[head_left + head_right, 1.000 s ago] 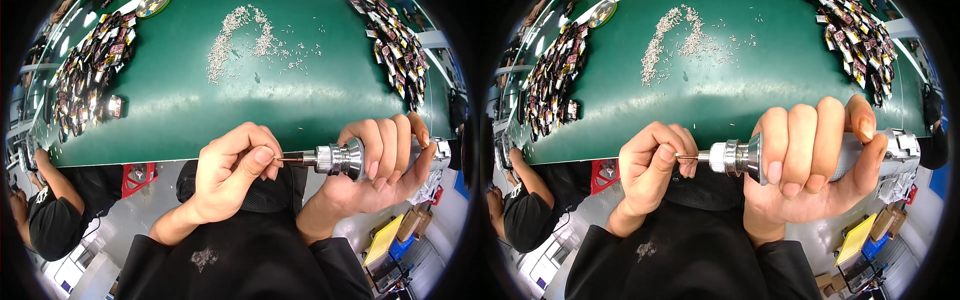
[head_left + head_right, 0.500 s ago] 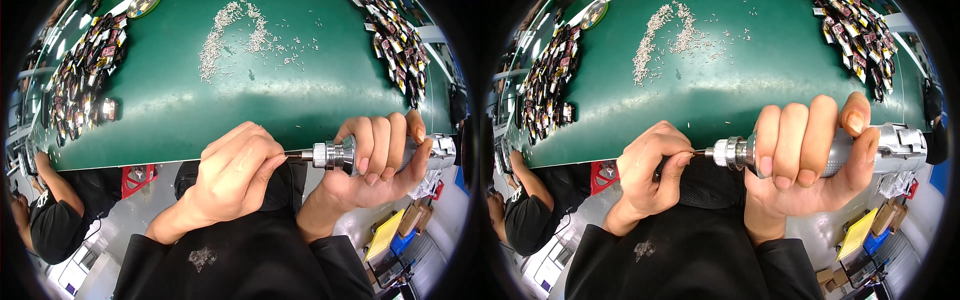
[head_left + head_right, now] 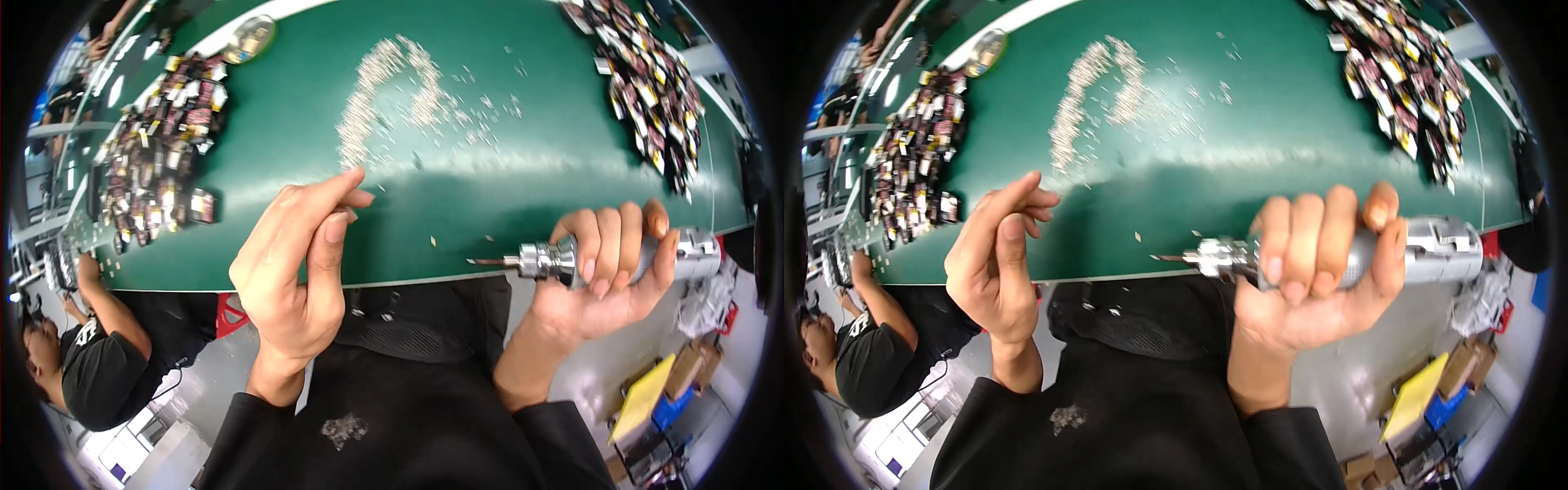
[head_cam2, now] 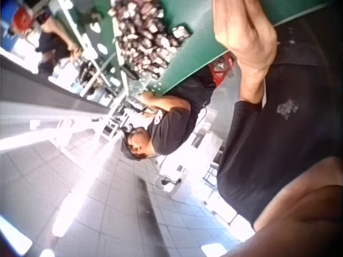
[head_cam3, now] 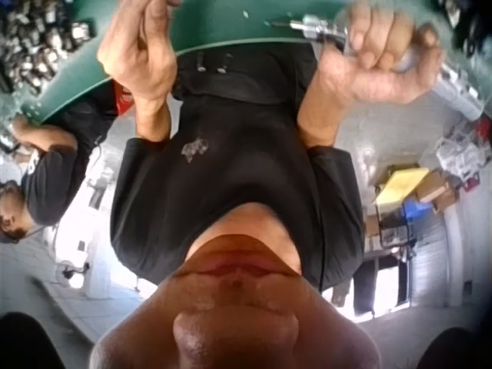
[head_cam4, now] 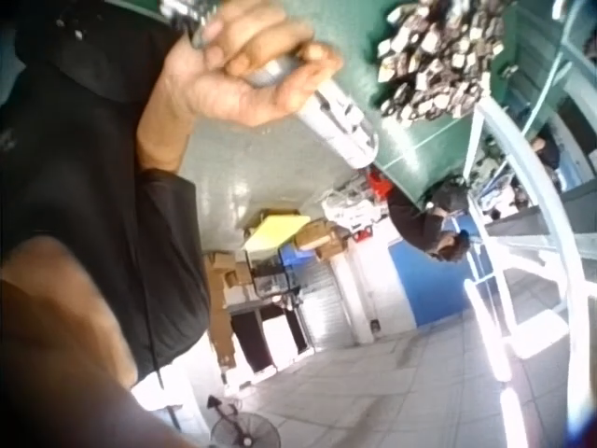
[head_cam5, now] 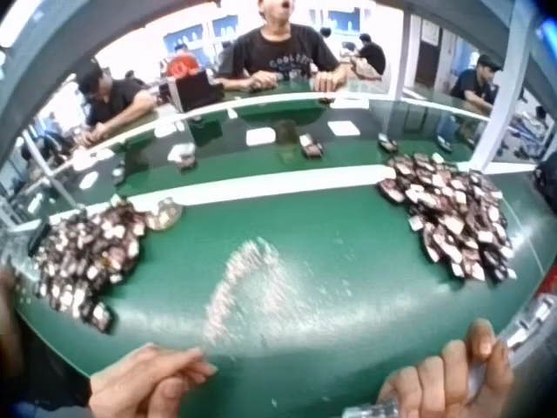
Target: Assembling small electronic components using an electric screwdriver on a production line.
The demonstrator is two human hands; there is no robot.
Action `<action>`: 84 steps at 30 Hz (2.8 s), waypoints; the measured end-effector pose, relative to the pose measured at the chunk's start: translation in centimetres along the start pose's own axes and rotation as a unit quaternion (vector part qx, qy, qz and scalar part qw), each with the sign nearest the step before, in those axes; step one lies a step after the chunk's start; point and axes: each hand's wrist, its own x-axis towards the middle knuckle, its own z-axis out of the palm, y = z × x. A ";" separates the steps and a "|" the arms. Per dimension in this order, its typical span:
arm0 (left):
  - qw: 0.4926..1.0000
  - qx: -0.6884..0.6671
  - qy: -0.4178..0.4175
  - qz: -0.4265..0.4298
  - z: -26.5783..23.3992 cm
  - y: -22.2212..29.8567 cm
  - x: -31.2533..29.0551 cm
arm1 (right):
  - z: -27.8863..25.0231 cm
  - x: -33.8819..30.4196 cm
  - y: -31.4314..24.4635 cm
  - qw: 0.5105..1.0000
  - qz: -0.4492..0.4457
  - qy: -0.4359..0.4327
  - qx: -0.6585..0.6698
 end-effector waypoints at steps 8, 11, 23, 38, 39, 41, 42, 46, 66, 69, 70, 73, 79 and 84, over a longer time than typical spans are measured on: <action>0.941 0.316 0.081 -0.092 -14.7 -12.4 12.5 | -3.0 0.2 -1.4 0.994 -0.045 0.088 -0.051; 0.928 0.324 0.064 -0.170 -22.1 -18.8 17.1 | -3.6 0.0 -1.2 0.998 -0.025 0.051 -0.017; 0.867 0.450 -0.014 -0.212 -19.4 -29.3 24.0 | -3.0 0.7 -0.7 0.991 -0.044 0.105 -0.069; 0.945 0.300 -0.130 -0.022 -12.1 -15.5 21.3 | -3.0 1.0 -1.2 0.993 -0.004 0.106 -0.048; 0.945 0.274 -0.160 0.077 -9.5 -12.7 20.2 | -3.1 0.9 -1.3 0.993 -0.003 0.106 -0.048; 0.925 0.224 -0.213 0.220 -4.1 -7.6 16.9 | -3.4 0.6 -1.6 0.993 -0.002 0.107 -0.047; 0.913 0.204 -0.237 0.263 -1.5 -5.1 14.8 | -3.4 0.4 -1.7 0.993 0.001 0.110 -0.046; 0.840 0.193 -0.308 0.403 6.1 0.4 8.1 | -2.7 -1.0 -2.5 0.992 0.012 0.109 -0.063; 0.845 0.155 -0.268 0.435 11.6 3.4 3.6 | -2.3 -5.0 -3.1 0.979 0.066 0.165 -0.098; 0.832 0.166 -0.266 0.459 10.9 4.0 2.7 | -2.6 -5.7 -2.7 0.973 0.068 0.183 -0.121; 0.829 0.173 -0.264 0.461 10.8 4.0 2.6 | -2.8 -5.9 -2.7 0.972 0.078 0.183 -0.125; 0.831 0.176 -0.271 0.452 10.3 4.2 2.3 | -2.8 -6.1 -2.6 0.972 0.076 0.186 -0.119; 0.823 0.185 -0.311 0.437 10.1 4.5 2.5 | -2.4 -5.7 -3.4 0.965 0.080 0.199 -0.150; 0.829 0.144 -0.358 0.406 9.9 3.3 2.8 | -2.7 -2.9 -7.1 0.982 0.038 0.054 -0.180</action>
